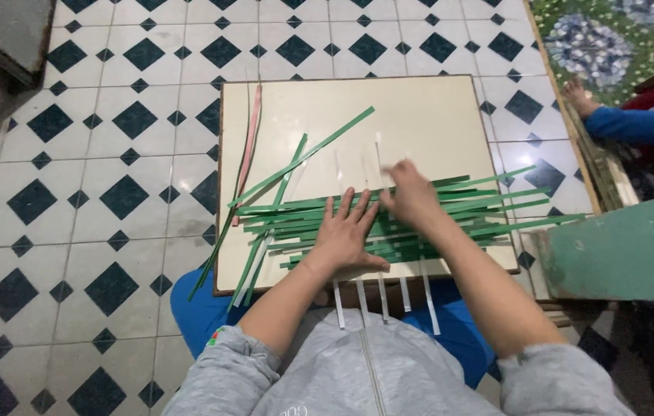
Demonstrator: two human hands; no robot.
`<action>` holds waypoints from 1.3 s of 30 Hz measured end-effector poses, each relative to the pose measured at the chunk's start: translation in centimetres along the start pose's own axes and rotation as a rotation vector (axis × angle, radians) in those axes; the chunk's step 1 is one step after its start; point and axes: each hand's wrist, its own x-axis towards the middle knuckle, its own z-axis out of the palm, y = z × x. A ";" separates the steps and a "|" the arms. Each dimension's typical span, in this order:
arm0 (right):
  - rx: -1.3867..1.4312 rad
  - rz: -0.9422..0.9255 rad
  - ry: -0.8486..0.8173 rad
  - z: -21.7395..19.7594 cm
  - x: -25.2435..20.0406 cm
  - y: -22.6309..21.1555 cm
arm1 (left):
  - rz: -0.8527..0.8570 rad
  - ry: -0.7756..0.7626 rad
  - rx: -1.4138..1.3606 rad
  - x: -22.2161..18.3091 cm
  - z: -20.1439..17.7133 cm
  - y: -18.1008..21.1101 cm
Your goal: Weaving green plastic strips into a mat on a flat board
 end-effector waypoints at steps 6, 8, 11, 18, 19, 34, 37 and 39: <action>-0.160 -0.327 -0.177 6.6 -6.3 5.2 | -0.003 0.000 -0.022 0.5 0.9 -0.1; -0.160 -0.332 -0.155 6.9 -6.4 5.5 | -0.006 -0.003 -0.030 0.0 0.3 -0.1; -0.047 -0.265 -0.158 4.7 -6.5 4.4 | -0.003 -0.014 -0.036 -0.3 -0.2 0.0; -0.304 -0.075 -0.001 3.5 1.3 10.7 | 0.008 -0.029 -0.030 -0.4 -1.1 0.1; -0.306 -0.079 0.001 3.6 1.3 10.1 | 0.006 -0.025 -0.030 -0.6 -1.0 0.1; -0.208 -0.027 -0.104 4.3 2.6 9.4 | 0.016 -0.041 -0.134 -1.6 -2.3 -0.2; -0.321 -0.082 -0.081 4.9 5.0 6.8 | 0.027 -0.024 -0.155 -1.9 -2.1 -0.3; -0.202 -0.397 0.058 6.2 7.5 4.5 | 0.026 0.002 -0.095 -2.2 -2.7 0.3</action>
